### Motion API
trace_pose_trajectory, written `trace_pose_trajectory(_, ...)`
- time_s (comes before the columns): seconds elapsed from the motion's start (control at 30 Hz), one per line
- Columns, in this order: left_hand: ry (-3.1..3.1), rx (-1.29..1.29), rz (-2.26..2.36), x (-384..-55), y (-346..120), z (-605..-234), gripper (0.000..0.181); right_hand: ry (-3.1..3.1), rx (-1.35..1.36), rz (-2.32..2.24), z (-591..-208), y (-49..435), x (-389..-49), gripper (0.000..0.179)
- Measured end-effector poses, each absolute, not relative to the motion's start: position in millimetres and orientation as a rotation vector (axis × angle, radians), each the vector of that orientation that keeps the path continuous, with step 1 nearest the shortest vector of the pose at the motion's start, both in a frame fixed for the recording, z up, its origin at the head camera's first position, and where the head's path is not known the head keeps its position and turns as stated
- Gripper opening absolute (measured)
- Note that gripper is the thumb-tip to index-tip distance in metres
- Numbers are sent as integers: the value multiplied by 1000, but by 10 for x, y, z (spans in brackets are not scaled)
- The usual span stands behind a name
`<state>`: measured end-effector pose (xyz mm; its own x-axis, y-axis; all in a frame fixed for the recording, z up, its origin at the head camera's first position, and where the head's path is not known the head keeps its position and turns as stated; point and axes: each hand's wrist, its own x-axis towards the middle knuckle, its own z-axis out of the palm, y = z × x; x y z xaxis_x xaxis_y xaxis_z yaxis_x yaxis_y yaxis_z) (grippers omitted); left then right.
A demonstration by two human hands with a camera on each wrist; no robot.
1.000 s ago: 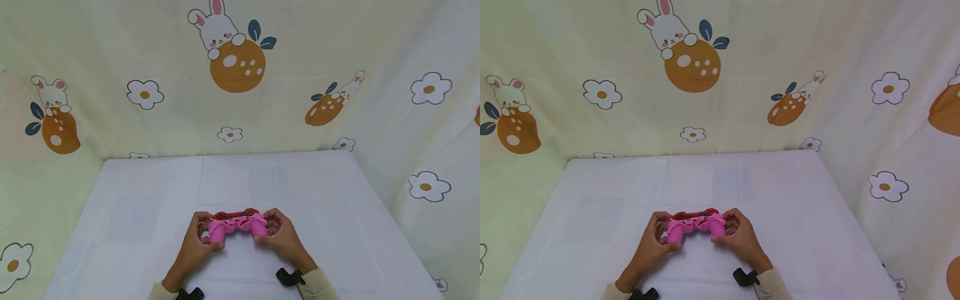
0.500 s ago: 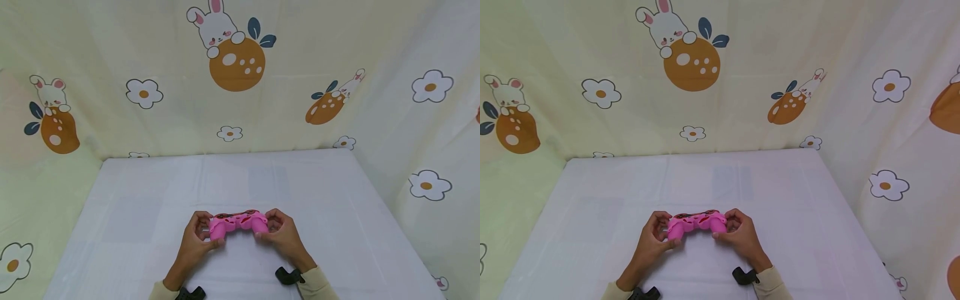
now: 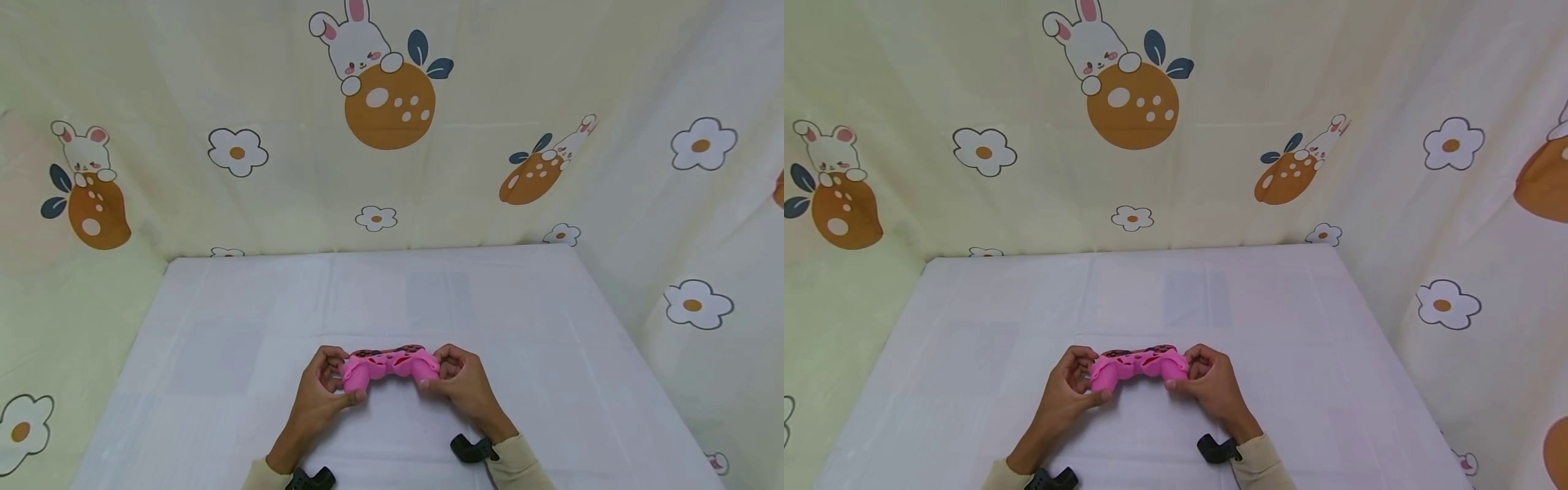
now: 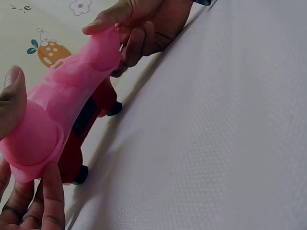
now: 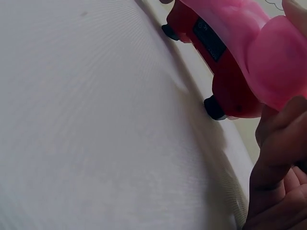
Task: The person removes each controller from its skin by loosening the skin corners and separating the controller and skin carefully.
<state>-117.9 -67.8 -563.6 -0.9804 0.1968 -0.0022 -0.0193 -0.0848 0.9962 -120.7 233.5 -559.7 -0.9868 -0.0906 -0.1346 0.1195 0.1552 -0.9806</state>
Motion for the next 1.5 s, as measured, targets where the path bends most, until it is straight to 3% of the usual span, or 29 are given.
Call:
trace_pose_trajectory(0.77, 2079, 127, 2184, -1146, -652, -5628, 61, 2184, -11, -1948, -5609, 2366, -1169, 38)
trace_pose_trajectory(1.5, 2129, 74, 2169, -1121, -613, -5638, 58, 2177, 65, -1942, -5622, 2355, -1111, 42)
